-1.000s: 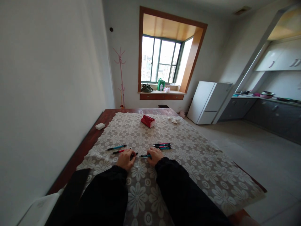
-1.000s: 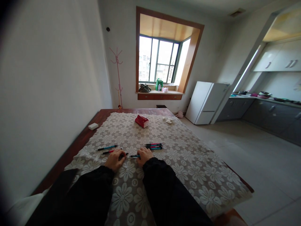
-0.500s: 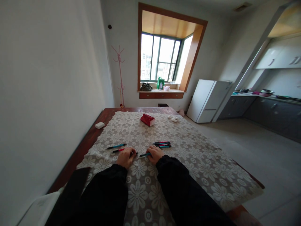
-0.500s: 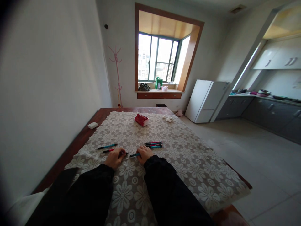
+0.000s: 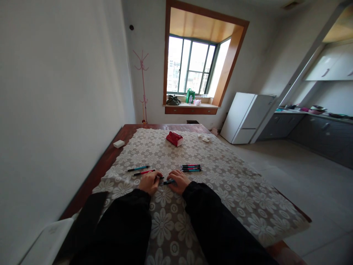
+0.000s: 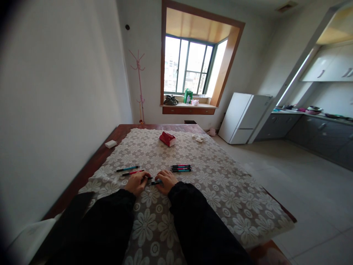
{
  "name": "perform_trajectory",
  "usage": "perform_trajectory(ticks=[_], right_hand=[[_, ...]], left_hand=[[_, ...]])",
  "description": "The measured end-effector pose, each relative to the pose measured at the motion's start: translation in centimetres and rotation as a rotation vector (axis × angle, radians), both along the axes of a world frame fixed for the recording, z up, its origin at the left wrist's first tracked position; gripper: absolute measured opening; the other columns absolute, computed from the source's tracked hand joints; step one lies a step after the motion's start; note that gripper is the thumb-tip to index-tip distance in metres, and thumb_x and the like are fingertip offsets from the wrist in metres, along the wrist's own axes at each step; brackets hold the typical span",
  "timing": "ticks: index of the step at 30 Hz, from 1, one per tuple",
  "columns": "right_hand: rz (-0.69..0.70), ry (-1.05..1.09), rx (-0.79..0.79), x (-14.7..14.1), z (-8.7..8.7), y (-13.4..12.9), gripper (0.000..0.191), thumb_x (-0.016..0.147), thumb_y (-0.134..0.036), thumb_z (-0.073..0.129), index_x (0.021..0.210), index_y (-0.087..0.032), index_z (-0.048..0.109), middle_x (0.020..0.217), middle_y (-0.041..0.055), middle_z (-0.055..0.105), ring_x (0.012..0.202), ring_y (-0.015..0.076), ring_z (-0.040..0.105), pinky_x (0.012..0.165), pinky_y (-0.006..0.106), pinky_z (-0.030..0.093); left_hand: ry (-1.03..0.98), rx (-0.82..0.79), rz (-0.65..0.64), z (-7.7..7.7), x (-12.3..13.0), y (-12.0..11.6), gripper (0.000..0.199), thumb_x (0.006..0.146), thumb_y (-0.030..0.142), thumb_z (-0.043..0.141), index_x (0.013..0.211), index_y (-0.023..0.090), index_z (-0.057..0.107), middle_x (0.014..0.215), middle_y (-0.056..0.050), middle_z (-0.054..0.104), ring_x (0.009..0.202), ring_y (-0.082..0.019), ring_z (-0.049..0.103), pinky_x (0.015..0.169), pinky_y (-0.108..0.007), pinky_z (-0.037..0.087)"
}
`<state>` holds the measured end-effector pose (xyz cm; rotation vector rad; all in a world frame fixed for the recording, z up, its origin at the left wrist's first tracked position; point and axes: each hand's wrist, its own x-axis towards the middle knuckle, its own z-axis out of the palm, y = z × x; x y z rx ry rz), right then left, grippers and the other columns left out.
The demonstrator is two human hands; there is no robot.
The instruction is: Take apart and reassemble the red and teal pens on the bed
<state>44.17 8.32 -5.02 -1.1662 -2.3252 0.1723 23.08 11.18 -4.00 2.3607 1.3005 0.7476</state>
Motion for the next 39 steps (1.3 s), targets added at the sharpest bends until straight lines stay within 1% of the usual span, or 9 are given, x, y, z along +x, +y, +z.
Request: perform_trajectory(ticks=[5, 9, 13, 16, 23, 28, 30, 33, 39], right_hand=[[0.051, 0.039, 0.033, -0.3, 1.0, -0.5, 0.024, 0.073, -0.016, 0.062, 0.096, -0.022, 0.058, 0.102, 0.0043, 0.058, 0.098, 0.0209, 0.049, 0.086, 0.034, 0.039], [0.113, 0.045, 0.074, -0.9, 1.2, -0.9, 0.01, 0.077, -0.025, 0.064, 0.086, -0.021, 0.059, 0.098, 0.0039, 0.058, 0.095, 0.0201, 0.05, 0.085, 0.034, 0.039], [0.14, -0.001, 0.11, -1.5, 0.6, -0.9, 0.02, 0.076, -0.04, 0.068, 0.083, -0.022, 0.062, 0.101, 0.0038, 0.059, 0.098, 0.0212, 0.049, 0.084, 0.036, 0.037], [0.119, -0.04, 0.124, -1.9, 0.2, -0.8, 0.024, 0.076, -0.045, 0.069, 0.082, -0.022, 0.063, 0.099, 0.0041, 0.059, 0.096, 0.0212, 0.049, 0.084, 0.037, 0.037], [0.093, -0.065, 0.157, -2.3, 0.0, -0.7, 0.008, 0.078, -0.029, 0.067, 0.082, -0.022, 0.064, 0.105, 0.0039, 0.058, 0.102, 0.0218, 0.046, 0.088, 0.037, 0.035], [0.129, -0.067, 0.137, -2.3, 0.5, -0.9, 0.018, 0.08, -0.031, 0.065, 0.096, -0.024, 0.063, 0.116, 0.0045, 0.056, 0.106, 0.0223, 0.045, 0.09, 0.038, 0.036], [0.143, -0.076, 0.135, -2.3, 0.6, -1.0, 0.014, 0.082, -0.031, 0.064, 0.095, -0.025, 0.064, 0.119, 0.0037, 0.054, 0.109, 0.0227, 0.044, 0.091, 0.039, 0.036], [0.108, -0.066, 0.13, -2.2, 0.5, -0.8, 0.009, 0.082, -0.029, 0.063, 0.09, -0.025, 0.064, 0.117, 0.0035, 0.055, 0.109, 0.0229, 0.044, 0.092, 0.039, 0.035], [0.073, -0.068, 0.136, -2.0, 0.1, -0.4, 0.008, 0.082, -0.028, 0.065, 0.088, -0.024, 0.063, 0.114, 0.0049, 0.056, 0.108, 0.0229, 0.046, 0.092, 0.04, 0.034]], left_hand=[[0.003, 0.004, -0.023, -0.3, -0.1, 0.1, 0.028, 0.074, 0.01, 0.051, 0.095, 0.023, 0.065, 0.085, -0.002, 0.065, 0.085, -0.017, 0.059, 0.08, -0.029, 0.042], [-0.004, 0.029, -0.071, -0.3, -0.1, 0.2, 0.033, 0.074, 0.007, 0.047, 0.096, 0.024, 0.065, 0.094, -0.002, 0.066, 0.091, -0.017, 0.058, 0.083, -0.029, 0.042], [-0.005, 0.033, -0.075, -0.1, 0.0, 0.1, 0.035, 0.076, 0.006, 0.044, 0.097, 0.024, 0.065, 0.097, -0.002, 0.066, 0.095, -0.018, 0.058, 0.085, -0.03, 0.042], [0.002, 0.029, -0.067, 0.0, 0.0, 0.0, 0.031, 0.076, 0.008, 0.045, 0.094, 0.023, 0.065, 0.096, -0.003, 0.066, 0.094, -0.018, 0.058, 0.085, -0.03, 0.043], [-0.015, 0.015, -0.099, 0.2, 0.1, -0.1, 0.04, 0.07, 0.003, 0.043, 0.096, 0.025, 0.065, 0.101, -0.002, 0.064, 0.097, -0.018, 0.056, 0.091, -0.031, 0.042], [-0.012, 0.004, -0.074, 0.1, 0.1, 0.0, 0.037, 0.071, 0.004, 0.044, 0.094, 0.023, 0.064, 0.098, -0.003, 0.064, 0.095, -0.018, 0.056, 0.09, -0.031, 0.042], [-0.008, -0.002, -0.069, 0.2, 0.0, 0.0, 0.036, 0.071, 0.003, 0.043, 0.093, 0.022, 0.063, 0.097, -0.003, 0.064, 0.093, -0.018, 0.057, 0.087, -0.031, 0.042], [-0.014, 0.003, -0.069, 0.3, 0.0, 0.0, 0.037, 0.071, 0.003, 0.042, 0.094, 0.022, 0.063, 0.096, -0.002, 0.064, 0.092, -0.018, 0.057, 0.086, -0.03, 0.042], [-0.005, -0.011, -0.066, 0.5, 0.1, -0.3, 0.042, 0.072, 0.003, 0.043, 0.102, 0.023, 0.063, 0.099, -0.003, 0.064, 0.093, -0.018, 0.057, 0.086, -0.031, 0.042]])
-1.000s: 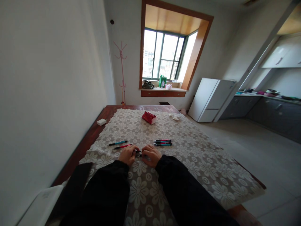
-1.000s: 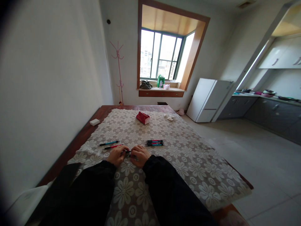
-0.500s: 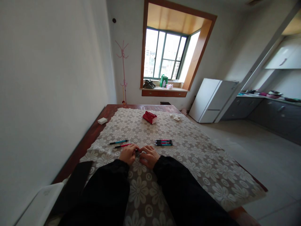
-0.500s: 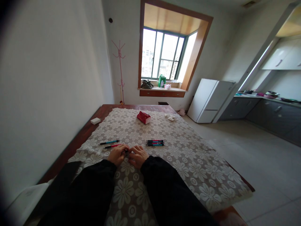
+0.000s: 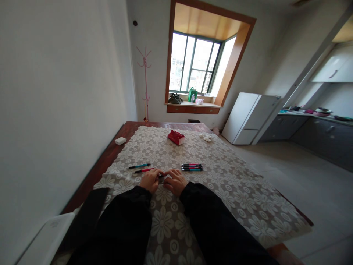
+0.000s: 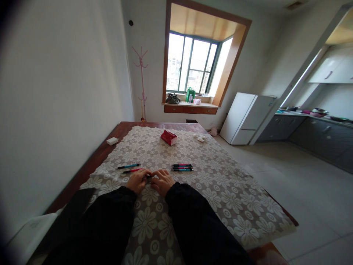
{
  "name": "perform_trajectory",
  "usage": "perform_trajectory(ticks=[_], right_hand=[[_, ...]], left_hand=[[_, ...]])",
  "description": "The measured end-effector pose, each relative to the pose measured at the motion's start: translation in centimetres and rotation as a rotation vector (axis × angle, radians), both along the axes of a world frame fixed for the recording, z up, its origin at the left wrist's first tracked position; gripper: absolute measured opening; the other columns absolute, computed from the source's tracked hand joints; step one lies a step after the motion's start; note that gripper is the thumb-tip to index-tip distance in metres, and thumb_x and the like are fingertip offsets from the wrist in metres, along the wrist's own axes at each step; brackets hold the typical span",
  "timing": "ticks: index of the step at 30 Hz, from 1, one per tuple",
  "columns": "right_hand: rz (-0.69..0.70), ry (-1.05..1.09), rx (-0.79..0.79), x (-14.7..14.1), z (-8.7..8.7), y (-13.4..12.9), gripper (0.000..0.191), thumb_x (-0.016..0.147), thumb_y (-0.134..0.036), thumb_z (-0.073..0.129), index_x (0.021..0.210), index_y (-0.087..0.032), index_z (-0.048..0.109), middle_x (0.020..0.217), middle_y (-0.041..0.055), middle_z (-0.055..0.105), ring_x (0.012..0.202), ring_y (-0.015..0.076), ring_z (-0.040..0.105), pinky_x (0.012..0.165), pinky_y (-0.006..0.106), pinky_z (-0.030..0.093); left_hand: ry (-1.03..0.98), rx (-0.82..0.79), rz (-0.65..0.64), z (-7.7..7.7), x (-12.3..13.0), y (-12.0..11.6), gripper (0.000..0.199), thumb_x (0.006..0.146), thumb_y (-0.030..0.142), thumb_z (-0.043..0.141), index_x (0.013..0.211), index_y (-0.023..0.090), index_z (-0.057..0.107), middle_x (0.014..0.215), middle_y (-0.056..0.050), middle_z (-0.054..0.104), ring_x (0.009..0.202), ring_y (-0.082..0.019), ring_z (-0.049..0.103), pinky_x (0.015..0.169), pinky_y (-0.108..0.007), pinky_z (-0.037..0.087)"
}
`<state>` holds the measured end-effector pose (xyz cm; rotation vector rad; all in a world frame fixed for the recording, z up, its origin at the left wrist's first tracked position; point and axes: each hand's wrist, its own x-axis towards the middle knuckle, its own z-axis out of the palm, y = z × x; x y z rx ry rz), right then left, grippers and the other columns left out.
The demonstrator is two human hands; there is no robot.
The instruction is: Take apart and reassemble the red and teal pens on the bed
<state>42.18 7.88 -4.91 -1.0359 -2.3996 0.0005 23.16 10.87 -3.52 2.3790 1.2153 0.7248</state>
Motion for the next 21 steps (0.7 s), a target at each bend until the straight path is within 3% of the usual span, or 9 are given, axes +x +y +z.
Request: perform_trajectory(ticks=[8, 12, 16, 21], right_hand=[[-0.086, 0.042, -0.042, 0.4, 0.3, 0.1, 0.021, 0.077, -0.027, 0.069, 0.095, -0.022, 0.059, 0.106, 0.0051, 0.056, 0.102, 0.0225, 0.047, 0.088, 0.037, 0.036], [-0.144, 0.061, -0.066, 1.0, 0.5, 0.0, 0.026, 0.072, -0.022, 0.068, 0.095, -0.022, 0.058, 0.105, 0.005, 0.055, 0.101, 0.0229, 0.046, 0.087, 0.037, 0.037], [-0.146, 0.066, -0.074, 1.3, 0.3, 0.1, 0.016, 0.072, -0.02, 0.067, 0.087, -0.022, 0.059, 0.104, 0.0041, 0.055, 0.102, 0.0227, 0.047, 0.087, 0.036, 0.037], [-0.17, 0.147, -0.049, 1.7, 0.6, 0.2, 0.011, 0.08, -0.018, 0.06, 0.091, -0.021, 0.057, 0.098, 0.0052, 0.058, 0.096, 0.0212, 0.049, 0.085, 0.035, 0.038]], left_hand=[[-0.011, 0.03, -0.048, 0.4, 0.0, -0.3, 0.03, 0.065, 0.006, 0.05, 0.086, 0.024, 0.063, 0.107, 0.0, 0.063, 0.102, -0.018, 0.055, 0.092, -0.03, 0.039], [0.034, 0.03, -0.049, 0.8, 0.0, -0.9, 0.024, 0.064, 0.016, 0.059, 0.087, 0.024, 0.062, 0.11, -0.002, 0.061, 0.103, -0.021, 0.053, 0.093, -0.033, 0.038], [0.077, 0.04, -0.053, 0.8, 0.1, -1.1, 0.026, 0.065, 0.032, 0.067, 0.09, 0.024, 0.063, 0.111, -0.003, 0.06, 0.104, -0.023, 0.052, 0.093, -0.036, 0.036], [0.068, 0.028, -0.045, 0.4, 0.1, -0.9, 0.017, 0.07, 0.032, 0.064, 0.084, 0.023, 0.063, 0.112, -0.004, 0.06, 0.103, -0.022, 0.052, 0.092, -0.036, 0.036]])
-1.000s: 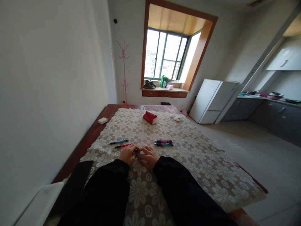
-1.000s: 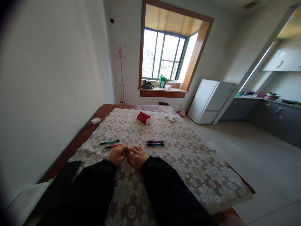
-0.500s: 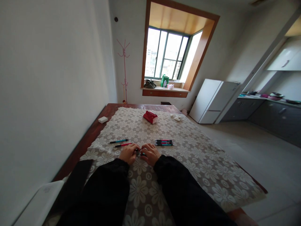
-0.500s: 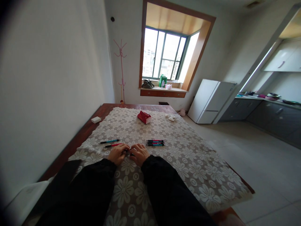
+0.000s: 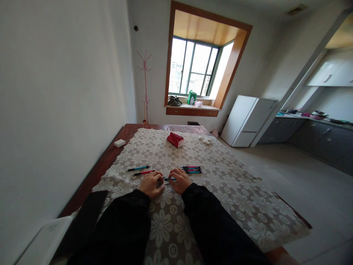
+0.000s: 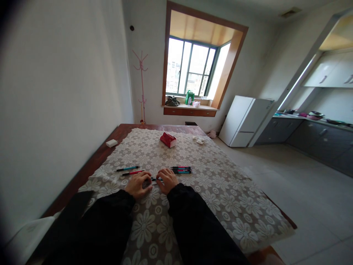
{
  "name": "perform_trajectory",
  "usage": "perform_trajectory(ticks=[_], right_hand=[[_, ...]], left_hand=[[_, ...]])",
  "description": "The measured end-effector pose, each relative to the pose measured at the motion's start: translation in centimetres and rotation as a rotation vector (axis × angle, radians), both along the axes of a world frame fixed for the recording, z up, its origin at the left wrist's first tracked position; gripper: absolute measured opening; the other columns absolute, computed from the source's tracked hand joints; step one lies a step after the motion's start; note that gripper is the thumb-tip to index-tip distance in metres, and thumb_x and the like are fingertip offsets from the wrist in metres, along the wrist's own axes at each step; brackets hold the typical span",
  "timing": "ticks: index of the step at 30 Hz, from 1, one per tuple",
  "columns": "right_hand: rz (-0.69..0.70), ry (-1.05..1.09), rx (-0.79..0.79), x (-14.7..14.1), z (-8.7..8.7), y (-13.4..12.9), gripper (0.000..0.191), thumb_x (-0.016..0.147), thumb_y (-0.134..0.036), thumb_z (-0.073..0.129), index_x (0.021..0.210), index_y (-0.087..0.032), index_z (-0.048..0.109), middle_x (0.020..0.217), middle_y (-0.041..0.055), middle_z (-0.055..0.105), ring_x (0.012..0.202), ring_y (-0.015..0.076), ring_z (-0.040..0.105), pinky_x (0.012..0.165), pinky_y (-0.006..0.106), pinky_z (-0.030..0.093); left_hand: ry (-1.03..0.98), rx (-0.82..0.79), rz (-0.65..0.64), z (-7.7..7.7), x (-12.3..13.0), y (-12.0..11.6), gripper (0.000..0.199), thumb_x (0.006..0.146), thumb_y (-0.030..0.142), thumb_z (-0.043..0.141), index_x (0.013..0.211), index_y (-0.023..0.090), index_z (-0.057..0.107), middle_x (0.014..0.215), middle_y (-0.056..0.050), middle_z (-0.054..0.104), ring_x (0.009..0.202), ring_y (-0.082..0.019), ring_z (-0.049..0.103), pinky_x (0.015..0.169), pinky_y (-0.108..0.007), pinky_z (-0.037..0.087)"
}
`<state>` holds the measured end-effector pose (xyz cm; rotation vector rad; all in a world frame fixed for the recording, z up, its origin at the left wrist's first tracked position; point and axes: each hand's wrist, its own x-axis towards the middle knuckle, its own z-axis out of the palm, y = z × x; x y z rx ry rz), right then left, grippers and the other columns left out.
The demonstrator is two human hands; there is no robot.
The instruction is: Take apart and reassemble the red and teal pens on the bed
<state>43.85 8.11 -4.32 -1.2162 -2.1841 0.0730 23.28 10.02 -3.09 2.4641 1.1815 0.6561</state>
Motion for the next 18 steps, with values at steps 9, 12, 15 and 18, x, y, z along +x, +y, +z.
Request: perform_trajectory(ticks=[9, 12, 15, 18], right_hand=[[0.131, -0.082, -0.038, -0.1, 0.4, -0.4, 0.012, 0.076, -0.018, 0.063, 0.087, -0.021, 0.057, 0.084, 0.0023, 0.06, 0.088, 0.0198, 0.051, 0.08, 0.033, 0.038], [0.14, -0.122, -0.045, -0.1, -0.1, -0.3, 0.011, 0.076, -0.021, 0.065, 0.086, -0.022, 0.06, 0.088, 0.0027, 0.059, 0.089, 0.02, 0.05, 0.08, 0.033, 0.039], [0.132, -0.133, -0.048, 0.0, -0.3, 0.0, 0.013, 0.077, -0.024, 0.067, 0.088, -0.023, 0.062, 0.091, 0.0028, 0.058, 0.091, 0.0204, 0.049, 0.081, 0.033, 0.039], [0.125, -0.132, -0.044, -0.1, -0.5, 0.1, 0.015, 0.078, -0.026, 0.067, 0.092, -0.023, 0.061, 0.092, 0.0034, 0.058, 0.093, 0.0208, 0.049, 0.082, 0.034, 0.04]], left_hand=[[-0.049, 0.009, 0.008, -0.4, 0.0, 0.3, 0.013, 0.076, 0.027, 0.059, 0.088, 0.023, 0.062, 0.104, -0.003, 0.062, 0.098, -0.02, 0.054, 0.09, -0.033, 0.038], [-0.075, -0.025, 0.068, -0.5, 0.0, 0.6, 0.023, 0.078, 0.016, 0.051, 0.097, 0.022, 0.06, 0.095, -0.003, 0.064, 0.091, -0.018, 0.057, 0.085, -0.031, 0.04], [-0.082, -0.049, 0.108, -0.4, 0.0, 0.6, 0.038, 0.069, 0.003, 0.045, 0.099, 0.022, 0.059, 0.092, -0.002, 0.064, 0.09, -0.018, 0.057, 0.086, -0.031, 0.04], [-0.061, -0.048, 0.098, -0.2, 0.0, 0.6, 0.045, 0.061, 0.0, 0.045, 0.098, 0.021, 0.059, 0.093, -0.002, 0.065, 0.092, -0.019, 0.056, 0.086, -0.031, 0.04]])
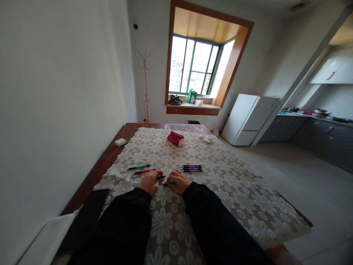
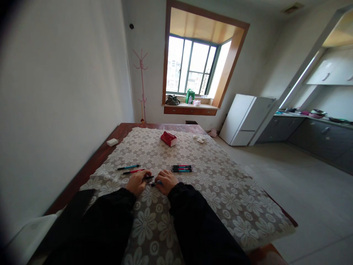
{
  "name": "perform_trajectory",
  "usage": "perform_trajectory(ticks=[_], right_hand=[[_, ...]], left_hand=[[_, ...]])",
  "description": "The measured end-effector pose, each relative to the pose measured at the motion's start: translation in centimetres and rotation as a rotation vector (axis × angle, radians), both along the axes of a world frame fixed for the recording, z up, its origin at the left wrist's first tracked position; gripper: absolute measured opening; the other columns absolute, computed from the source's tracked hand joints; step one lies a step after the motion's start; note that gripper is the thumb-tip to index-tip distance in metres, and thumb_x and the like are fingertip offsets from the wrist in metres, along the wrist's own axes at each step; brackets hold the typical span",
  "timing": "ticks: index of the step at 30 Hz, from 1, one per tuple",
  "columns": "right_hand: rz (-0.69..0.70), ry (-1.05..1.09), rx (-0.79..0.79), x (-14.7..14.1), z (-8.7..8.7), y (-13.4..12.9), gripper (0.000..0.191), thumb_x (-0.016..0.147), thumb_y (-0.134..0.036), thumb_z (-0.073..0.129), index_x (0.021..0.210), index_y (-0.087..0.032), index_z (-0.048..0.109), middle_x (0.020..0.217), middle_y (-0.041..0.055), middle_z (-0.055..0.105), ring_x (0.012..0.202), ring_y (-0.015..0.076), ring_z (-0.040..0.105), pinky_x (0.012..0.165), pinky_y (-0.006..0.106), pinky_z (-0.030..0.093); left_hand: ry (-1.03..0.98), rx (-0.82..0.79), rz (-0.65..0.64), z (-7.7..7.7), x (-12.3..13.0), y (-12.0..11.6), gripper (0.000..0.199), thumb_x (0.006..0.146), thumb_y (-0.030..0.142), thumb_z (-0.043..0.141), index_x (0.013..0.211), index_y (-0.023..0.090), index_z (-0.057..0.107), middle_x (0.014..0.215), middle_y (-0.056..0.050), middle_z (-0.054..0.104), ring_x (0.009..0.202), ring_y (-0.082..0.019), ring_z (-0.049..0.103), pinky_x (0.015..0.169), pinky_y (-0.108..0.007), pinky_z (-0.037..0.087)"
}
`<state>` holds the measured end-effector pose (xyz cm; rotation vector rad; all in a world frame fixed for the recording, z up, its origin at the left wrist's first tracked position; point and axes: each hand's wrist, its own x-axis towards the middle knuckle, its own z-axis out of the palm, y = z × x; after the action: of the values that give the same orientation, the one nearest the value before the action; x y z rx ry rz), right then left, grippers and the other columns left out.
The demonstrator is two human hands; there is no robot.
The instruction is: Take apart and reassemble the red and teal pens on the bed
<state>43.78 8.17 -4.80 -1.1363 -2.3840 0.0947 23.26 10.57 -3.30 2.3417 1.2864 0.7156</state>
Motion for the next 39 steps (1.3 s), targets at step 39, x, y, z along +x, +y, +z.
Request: perform_trajectory(ticks=[39], right_hand=[[-0.246, 0.237, -0.017, 0.2, -0.2, 0.5, 0.006, 0.085, -0.017, 0.057, 0.088, -0.022, 0.06, 0.092, 0.0035, 0.061, 0.093, 0.0191, 0.051, 0.083, 0.031, 0.037]], left_hand=[[-0.006, 0.044, -0.008, -0.8, -0.3, 0.5, 0.031, 0.068, 0.008, 0.052, 0.094, 0.022, 0.063, 0.088, -0.003, 0.065, 0.087, -0.018, 0.058, 0.082, -0.029, 0.042]])
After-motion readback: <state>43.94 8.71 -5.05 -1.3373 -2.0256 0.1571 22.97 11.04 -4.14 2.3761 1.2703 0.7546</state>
